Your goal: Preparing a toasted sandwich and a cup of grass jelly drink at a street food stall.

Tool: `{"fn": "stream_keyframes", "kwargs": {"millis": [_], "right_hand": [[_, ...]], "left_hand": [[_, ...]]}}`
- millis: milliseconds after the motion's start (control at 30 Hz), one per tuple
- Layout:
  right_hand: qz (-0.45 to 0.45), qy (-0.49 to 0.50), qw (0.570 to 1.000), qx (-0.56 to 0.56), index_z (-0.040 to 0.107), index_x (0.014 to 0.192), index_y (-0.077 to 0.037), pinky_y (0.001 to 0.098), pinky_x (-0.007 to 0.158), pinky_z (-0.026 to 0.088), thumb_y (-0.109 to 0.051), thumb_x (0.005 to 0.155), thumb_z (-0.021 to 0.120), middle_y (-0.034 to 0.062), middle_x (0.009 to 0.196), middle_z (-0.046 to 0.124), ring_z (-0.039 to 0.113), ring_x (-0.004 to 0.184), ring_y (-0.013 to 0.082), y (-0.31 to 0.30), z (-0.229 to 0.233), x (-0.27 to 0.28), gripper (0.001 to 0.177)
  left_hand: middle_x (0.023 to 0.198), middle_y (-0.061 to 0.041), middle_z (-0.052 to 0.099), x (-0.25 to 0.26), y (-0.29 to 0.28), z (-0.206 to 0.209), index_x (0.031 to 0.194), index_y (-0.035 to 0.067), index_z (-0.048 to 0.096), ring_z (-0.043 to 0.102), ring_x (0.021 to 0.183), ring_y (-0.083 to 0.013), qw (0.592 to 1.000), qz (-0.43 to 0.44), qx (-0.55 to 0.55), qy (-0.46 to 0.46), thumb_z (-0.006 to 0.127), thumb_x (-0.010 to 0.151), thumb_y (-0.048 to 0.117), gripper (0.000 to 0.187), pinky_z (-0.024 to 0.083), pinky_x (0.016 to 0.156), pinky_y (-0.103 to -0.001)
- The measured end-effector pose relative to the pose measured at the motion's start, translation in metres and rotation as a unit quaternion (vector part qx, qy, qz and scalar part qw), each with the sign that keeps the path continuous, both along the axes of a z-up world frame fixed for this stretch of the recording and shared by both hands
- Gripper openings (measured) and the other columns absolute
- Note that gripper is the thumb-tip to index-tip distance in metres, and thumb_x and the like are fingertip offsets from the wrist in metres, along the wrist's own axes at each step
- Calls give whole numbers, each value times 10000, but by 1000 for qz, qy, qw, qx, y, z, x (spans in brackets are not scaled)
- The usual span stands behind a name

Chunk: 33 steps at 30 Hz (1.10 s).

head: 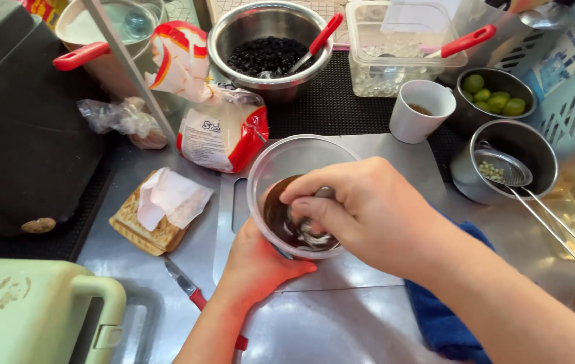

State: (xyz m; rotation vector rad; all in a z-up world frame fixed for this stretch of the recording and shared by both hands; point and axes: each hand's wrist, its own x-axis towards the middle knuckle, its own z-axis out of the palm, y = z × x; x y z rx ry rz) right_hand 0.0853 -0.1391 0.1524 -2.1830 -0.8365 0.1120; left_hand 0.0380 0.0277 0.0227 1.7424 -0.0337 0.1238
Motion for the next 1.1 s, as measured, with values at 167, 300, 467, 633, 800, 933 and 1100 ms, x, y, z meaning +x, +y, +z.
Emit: {"fn": "stream_keyframes", "kwargs": {"millis": [167,300,467,633,800,933,1100], "right_hand": [[18,-110,993,-26,772,955,-26,335,670,581,-117,881,703,141,819,775,757,731,257,2,7,0,135],[32,-13,999,-8,764,990,-46,319,682,612,-118,878,682,101,809,800,771,735,215,1,2,4,156],[55,-125,991,2,760,1007,-38,333,718,593,-117,897,682,114,889,792,774,794,245,1,-3,5,156],[45,-35,998,13,773,1051,-64,318,708,609,-122,909,650,87,851,801,767,767,219,5,-5,8,197],[35,-84,996,-16,770,1034,-63,348,711,594,-133,925,653,105,857,788,755,775,262,5,-2,7,175],[41,-17,999,15,771,1096,-82,331,703,614,-156,930,654,89,865,800,763,776,241,7,-5,9,216],[46,-110,993,-24,764,1047,-67,354,716,590,-150,923,661,104,863,784,756,784,272,8,-1,8,181]], "left_hand": [[1320,-7,682,-1,0,2,1419,138,516,643,1254,-166,1000,4,13,1,962,420,-1,1103,520,1054,-316],[1321,-2,686,0,-2,4,1432,148,504,648,1250,-164,1000,0,-8,12,950,425,-4,1112,531,1042,-316],[1330,-9,684,-1,0,-4,1435,141,504,645,1257,-166,1000,5,-2,6,959,433,-1,1110,532,1045,-318],[1319,1,688,1,0,-7,1428,147,501,654,1239,-159,1000,5,10,24,965,430,24,1108,541,1031,-315],[1317,1,679,0,0,-2,1421,138,494,646,1235,-158,1000,11,19,20,973,426,40,1109,528,1033,-313],[1292,-3,703,0,-1,5,1389,136,541,668,1215,-157,999,4,1,35,964,438,42,1045,548,1018,-314],[1288,1,703,1,-1,0,1376,139,551,665,1212,-156,999,6,-8,33,963,436,35,1032,546,1017,-317]]}}
